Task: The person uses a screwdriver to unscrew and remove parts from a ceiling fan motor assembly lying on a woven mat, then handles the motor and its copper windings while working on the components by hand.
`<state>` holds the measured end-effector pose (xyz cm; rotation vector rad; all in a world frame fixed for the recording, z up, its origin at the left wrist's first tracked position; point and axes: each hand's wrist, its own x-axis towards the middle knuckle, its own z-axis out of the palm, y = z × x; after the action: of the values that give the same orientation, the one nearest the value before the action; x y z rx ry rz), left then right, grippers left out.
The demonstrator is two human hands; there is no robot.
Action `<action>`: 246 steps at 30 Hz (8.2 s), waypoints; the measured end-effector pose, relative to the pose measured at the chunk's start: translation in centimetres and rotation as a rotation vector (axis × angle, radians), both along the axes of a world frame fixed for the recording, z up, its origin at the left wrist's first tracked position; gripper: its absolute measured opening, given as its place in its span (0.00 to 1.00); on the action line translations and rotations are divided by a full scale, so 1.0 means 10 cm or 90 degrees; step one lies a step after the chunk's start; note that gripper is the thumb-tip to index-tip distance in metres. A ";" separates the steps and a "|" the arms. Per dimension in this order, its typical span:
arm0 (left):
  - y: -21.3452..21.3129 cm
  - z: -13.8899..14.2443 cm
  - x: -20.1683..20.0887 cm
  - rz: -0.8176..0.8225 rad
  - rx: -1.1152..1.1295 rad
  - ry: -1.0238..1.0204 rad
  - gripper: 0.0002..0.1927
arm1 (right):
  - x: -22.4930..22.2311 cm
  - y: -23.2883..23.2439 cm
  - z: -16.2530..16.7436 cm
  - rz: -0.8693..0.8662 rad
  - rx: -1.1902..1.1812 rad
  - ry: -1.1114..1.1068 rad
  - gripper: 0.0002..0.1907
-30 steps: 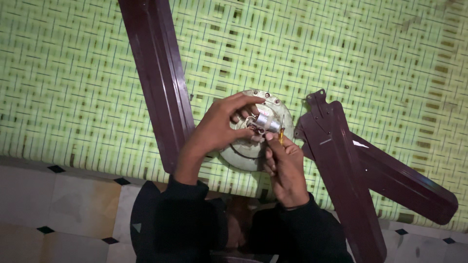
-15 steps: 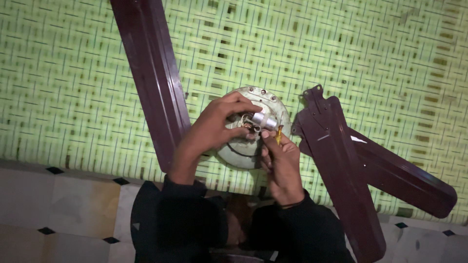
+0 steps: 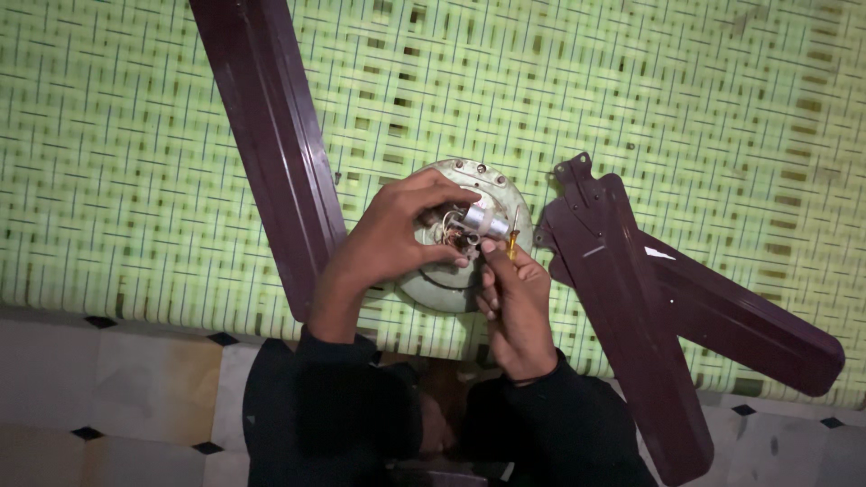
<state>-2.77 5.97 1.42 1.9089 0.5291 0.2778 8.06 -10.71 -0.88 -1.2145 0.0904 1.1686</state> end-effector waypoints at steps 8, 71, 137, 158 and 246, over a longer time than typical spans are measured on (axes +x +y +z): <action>-0.01 -0.01 0.00 0.006 0.027 -0.022 0.35 | -0.01 0.02 0.02 0.010 -0.048 0.003 0.05; 0.01 0.04 -0.02 0.011 -0.048 -0.008 0.35 | 0.07 0.01 -0.02 0.034 -0.056 0.001 0.10; 0.00 0.05 -0.01 0.012 -0.041 0.011 0.36 | 0.16 -0.01 -0.01 0.067 -0.088 -0.014 0.10; 0.01 0.01 -0.01 0.013 -0.040 0.032 0.36 | 0.14 0.00 0.00 0.069 -0.070 -0.036 0.06; -0.01 -0.01 -0.03 0.011 -0.056 0.011 0.35 | 0.08 -0.05 -0.07 0.052 -0.129 -0.039 0.13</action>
<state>-3.03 5.83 1.30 1.8238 0.5607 0.2466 8.86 -11.21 -1.56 -1.4423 0.1160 1.2131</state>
